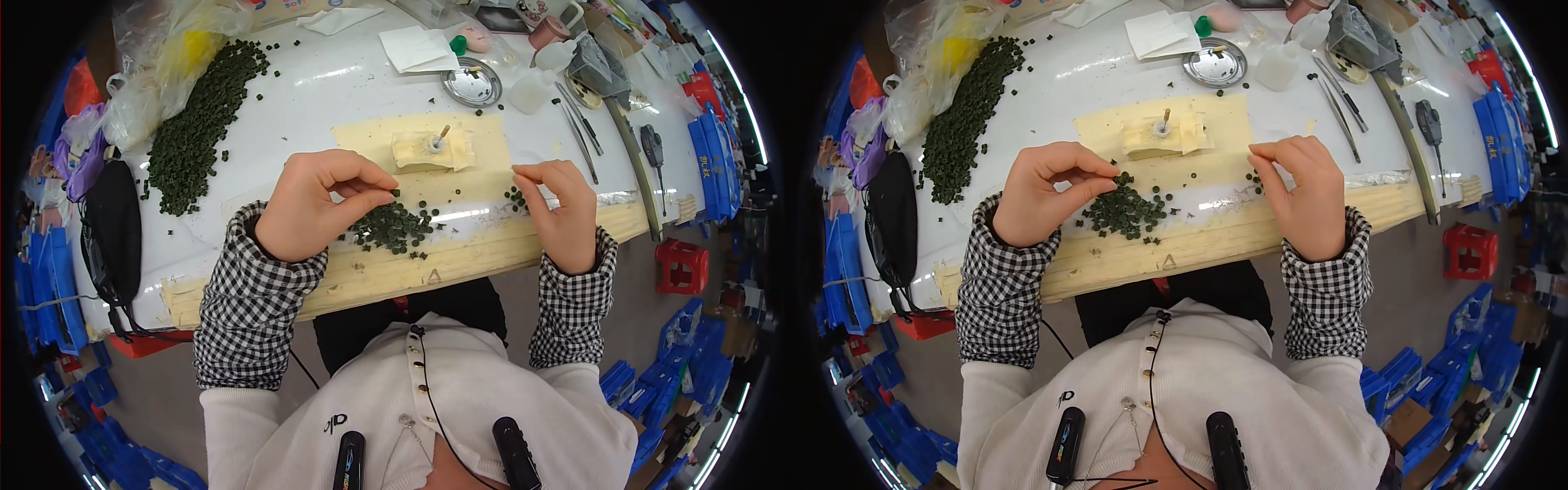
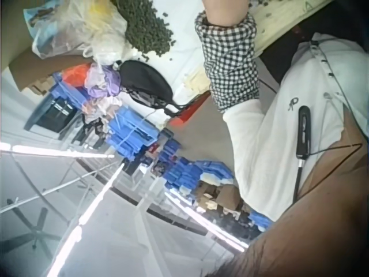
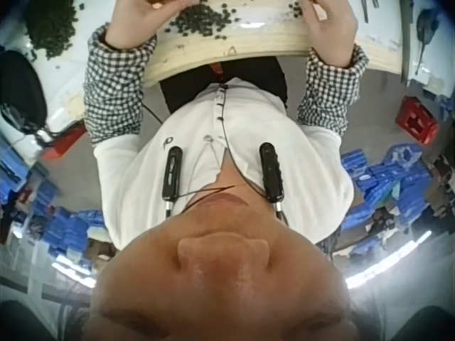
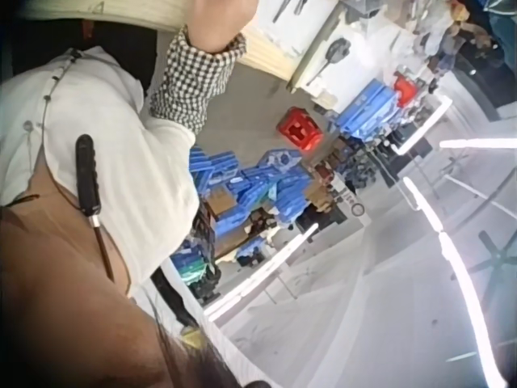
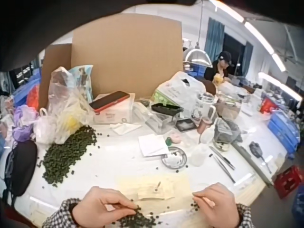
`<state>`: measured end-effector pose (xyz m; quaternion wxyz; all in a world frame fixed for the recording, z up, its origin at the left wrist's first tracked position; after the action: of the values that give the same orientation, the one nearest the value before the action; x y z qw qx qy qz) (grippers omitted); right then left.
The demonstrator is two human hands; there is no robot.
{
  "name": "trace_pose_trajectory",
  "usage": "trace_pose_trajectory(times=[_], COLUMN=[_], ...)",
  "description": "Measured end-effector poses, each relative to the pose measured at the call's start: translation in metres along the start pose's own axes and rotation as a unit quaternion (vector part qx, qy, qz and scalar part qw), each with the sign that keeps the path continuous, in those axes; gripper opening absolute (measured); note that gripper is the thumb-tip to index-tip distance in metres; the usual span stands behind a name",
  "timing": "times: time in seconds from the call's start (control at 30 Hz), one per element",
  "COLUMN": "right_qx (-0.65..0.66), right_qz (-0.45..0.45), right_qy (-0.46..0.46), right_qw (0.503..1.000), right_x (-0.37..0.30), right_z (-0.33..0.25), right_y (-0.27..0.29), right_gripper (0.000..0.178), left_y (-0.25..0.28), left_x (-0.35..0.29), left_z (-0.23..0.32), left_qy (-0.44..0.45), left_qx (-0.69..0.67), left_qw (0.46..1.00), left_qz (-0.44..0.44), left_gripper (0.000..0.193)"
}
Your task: Manually assemble small green plastic components into a base on a workbench.
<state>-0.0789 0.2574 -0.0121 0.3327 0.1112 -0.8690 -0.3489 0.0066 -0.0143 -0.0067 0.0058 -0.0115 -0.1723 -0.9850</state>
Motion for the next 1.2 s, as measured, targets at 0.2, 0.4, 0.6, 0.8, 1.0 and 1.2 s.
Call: trace_pose_trajectory(times=[0.2,0.4,0.6,0.8,1.0,1.2], right_qx=[-0.034,-0.049,-0.022,0.044,0.198,0.449], right_qz=[-0.046,-0.026,-0.048,-0.006,0.007,-0.021], right_qy=[0.017,0.046,0.033,-0.021,-0.132,-0.263], right_qw=[0.998,0.997,0.998,0.999,0.971,0.854], right_x=[-0.012,-0.010,-0.011,-0.015,-0.015,-0.018], right_z=[0.004,-0.003,-0.007,-0.009,-0.023,-0.026], right_y=[-0.006,-0.015,-0.021,-0.022,-0.021,-0.032], right_gripper=[0.011,0.011,0.014,0.010,0.015,0.017], left_y=[0.010,0.059,0.074,0.065,0.058,0.022], left_x=[0.001,0.003,-0.004,-0.002,-0.002,0.000], left_z=[-0.006,-0.023,-0.027,-0.031,-0.023,-0.005], left_qy=[-0.023,0.009,0.075,0.060,0.013,0.032], left_qx=[0.063,0.118,0.231,0.317,0.282,-0.068], left_qw=[0.998,0.967,0.960,0.941,0.948,0.990], left_qz=[0.007,0.227,0.141,0.105,0.145,0.121], left_gripper=[0.015,0.013,0.013,0.011,0.009,0.012])
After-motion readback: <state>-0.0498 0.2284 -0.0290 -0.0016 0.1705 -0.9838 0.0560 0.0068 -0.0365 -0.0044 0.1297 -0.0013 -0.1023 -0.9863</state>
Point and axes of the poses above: each hand's wrist, its own x-axis towards the middle knuckle, its own y-axis out of the back of the hand, z = x × y, the point moved 2 cm from there along x, towards the middle knuckle, and after that the axes turned 8 degrees about z, right-handed, at the moved point
